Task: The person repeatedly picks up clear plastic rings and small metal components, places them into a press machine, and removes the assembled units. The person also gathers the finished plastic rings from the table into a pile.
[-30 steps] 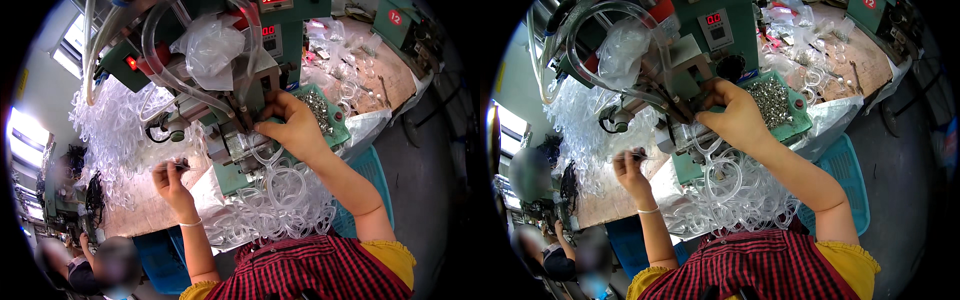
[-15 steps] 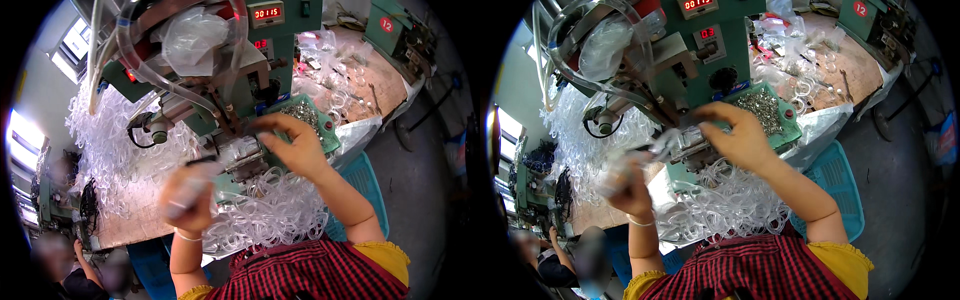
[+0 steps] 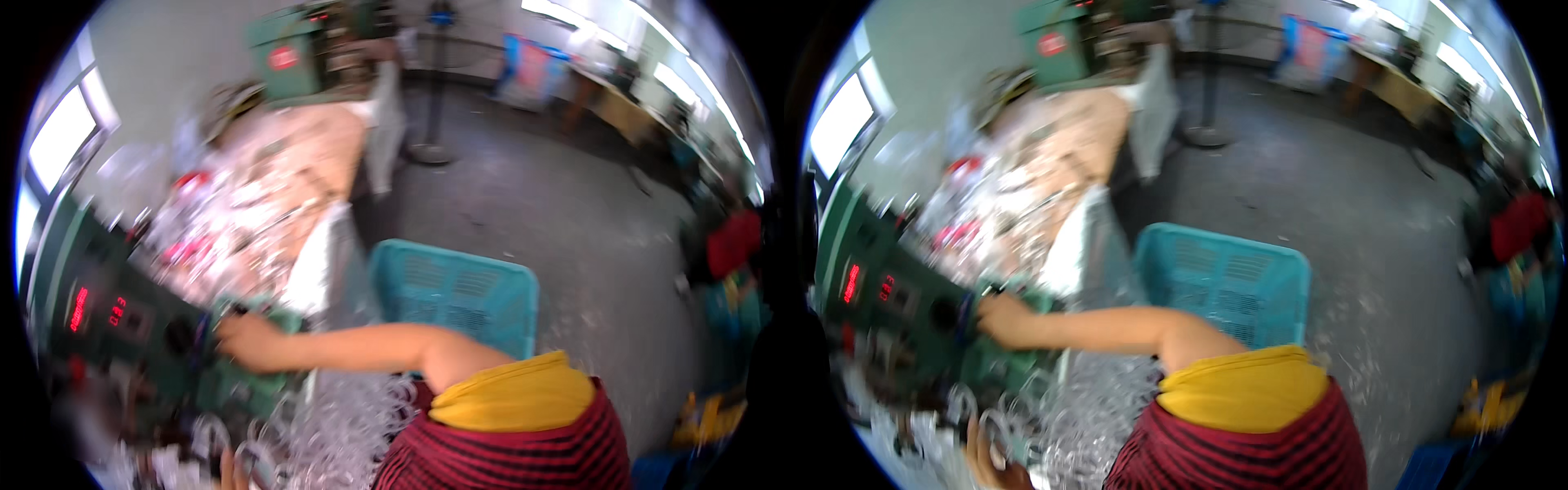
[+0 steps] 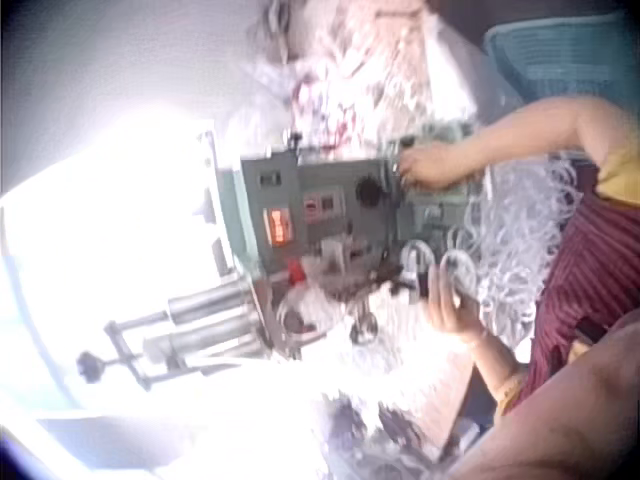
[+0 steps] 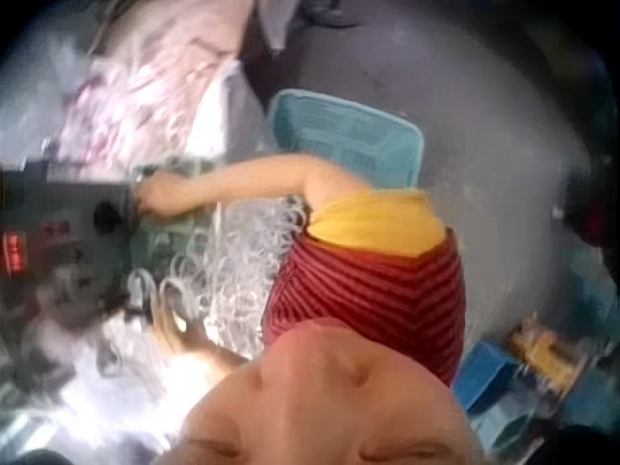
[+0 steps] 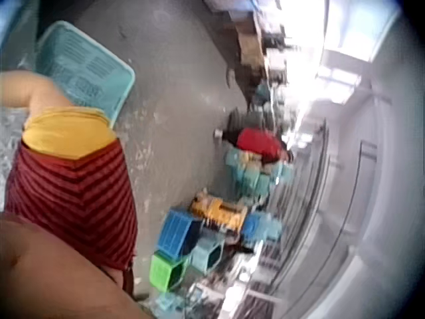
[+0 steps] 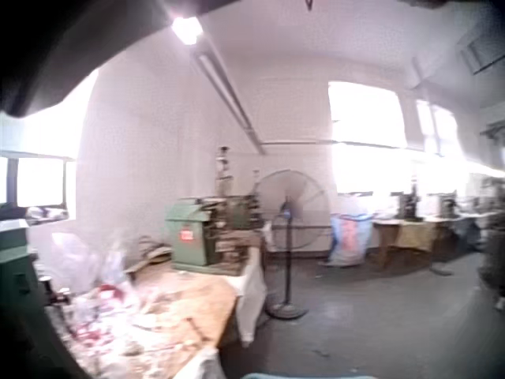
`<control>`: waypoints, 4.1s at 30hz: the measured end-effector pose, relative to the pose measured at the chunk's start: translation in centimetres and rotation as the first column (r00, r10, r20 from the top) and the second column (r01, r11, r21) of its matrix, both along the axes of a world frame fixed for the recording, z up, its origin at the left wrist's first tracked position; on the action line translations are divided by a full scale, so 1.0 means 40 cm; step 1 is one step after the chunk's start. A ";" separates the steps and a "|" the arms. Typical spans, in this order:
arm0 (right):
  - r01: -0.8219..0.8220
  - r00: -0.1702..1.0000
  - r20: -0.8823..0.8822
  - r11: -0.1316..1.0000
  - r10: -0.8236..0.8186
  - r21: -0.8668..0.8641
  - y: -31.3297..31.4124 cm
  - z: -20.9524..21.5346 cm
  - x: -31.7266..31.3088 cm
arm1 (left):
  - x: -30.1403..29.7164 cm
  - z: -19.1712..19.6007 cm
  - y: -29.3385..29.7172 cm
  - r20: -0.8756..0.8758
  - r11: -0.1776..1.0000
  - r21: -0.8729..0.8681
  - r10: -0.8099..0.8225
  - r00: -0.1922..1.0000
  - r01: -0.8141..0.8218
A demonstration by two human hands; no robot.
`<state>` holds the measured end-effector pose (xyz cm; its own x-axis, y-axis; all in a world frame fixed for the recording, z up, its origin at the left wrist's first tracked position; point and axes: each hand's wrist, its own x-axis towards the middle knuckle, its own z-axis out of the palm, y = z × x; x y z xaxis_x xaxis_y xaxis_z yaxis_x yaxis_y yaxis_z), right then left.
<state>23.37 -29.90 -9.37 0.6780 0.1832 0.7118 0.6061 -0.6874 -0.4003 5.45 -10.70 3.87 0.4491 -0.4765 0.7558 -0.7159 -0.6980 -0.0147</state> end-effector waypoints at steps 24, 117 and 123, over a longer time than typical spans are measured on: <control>0.102 0.944 -0.331 0.942 0.010 0.320 -0.095 0.108 -0.137 | 0.014 -0.135 0.656 -0.606 0.624 0.059 0.643 0.468 -0.780; -0.191 0.662 -0.366 0.620 0.653 0.761 0.071 0.295 -0.136 | 0.049 -0.262 0.336 -0.524 0.257 -0.822 0.008 0.852 -0.508; -0.171 0.583 -0.393 0.581 0.711 0.795 0.064 0.326 -0.135 | 0.065 -0.048 0.197 -0.095 0.253 -0.967 -0.211 0.973 -0.040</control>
<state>17.98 -27.35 3.67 0.9293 0.3059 0.2071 0.1536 0.1899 -0.9697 8.04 -2.81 1.96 0.6285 0.4983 0.5973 -0.6719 -0.0390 0.7396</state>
